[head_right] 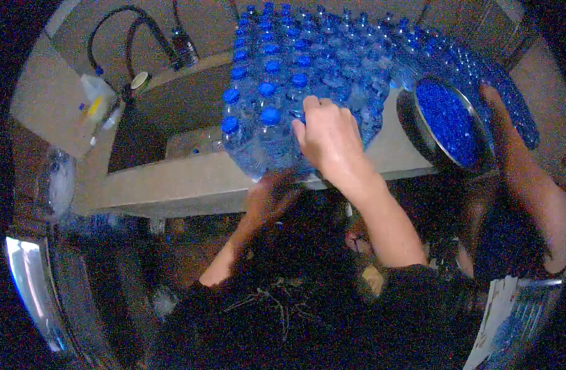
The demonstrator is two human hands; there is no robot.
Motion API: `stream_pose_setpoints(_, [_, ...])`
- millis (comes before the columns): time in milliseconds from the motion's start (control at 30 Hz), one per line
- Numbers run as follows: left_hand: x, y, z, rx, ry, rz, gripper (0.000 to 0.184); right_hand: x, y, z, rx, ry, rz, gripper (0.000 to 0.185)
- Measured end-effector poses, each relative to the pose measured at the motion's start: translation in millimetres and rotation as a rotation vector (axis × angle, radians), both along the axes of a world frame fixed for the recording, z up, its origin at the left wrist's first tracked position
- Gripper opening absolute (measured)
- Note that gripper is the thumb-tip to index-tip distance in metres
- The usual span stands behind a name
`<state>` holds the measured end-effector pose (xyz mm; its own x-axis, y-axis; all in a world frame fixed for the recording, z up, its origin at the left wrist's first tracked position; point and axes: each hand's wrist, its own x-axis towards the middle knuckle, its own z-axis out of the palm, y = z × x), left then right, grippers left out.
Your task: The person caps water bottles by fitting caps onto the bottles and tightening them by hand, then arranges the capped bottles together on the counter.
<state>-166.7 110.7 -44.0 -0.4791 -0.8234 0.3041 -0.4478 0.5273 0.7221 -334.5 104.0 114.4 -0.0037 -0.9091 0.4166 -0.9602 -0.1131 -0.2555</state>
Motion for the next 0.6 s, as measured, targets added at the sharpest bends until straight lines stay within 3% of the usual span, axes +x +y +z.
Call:
stream_pose_setpoints(133, [-19,12,0,0.042,0.026,0.090,0.054,-8,16,-15,-0.136,-0.213,0.028,0.034])
stream_pose_setpoints(200, [-23,18,0,0.043,0.051,0.110,0.054,-9,39,-32,-0.207,-0.309,0.076,0.052])
stream_pose_setpoints(267, [-20,20,-10,-0.036,0.104,0.106,0.048,2,76,-27,-0.101,-0.485,0.016,0.044])
stream_pose_setpoints(333, [12,32,7,0.091,0.122,-0.027,0.034,-19,104,-56,-0.336,-0.455,0.085,0.027])
stream_pose_setpoints(367, [35,33,21,0.149,0.134,-0.080,0.027,-26,116,-56,-0.323,-0.493,-0.022,0.014])
stream_pose_setpoints(433, [77,21,49,-0.090,0.214,0.147,0.011,-59,142,-90,-0.204,-0.667,-0.213,0.013])
stream_pose_setpoints(467, [100,6,62,-0.079,0.223,0.316,0.007,-70,148,-99,-0.237,-0.670,-0.236,0.013])
stream_pose_setpoints(500, [128,-17,62,0.078,0.373,0.452,0.011,-76,151,-112,-0.205,-0.827,-0.350,0.013])
stream_pose_setpoints(567, [157,-81,72,-0.097,0.476,0.612,0.030,-88,152,-122,-0.248,-0.755,-0.349,0.012])
stream_pose_setpoints(600, [166,-119,65,-0.050,0.572,0.599,0.040,-84,152,-114,-0.254,-0.811,-0.380,0.012])
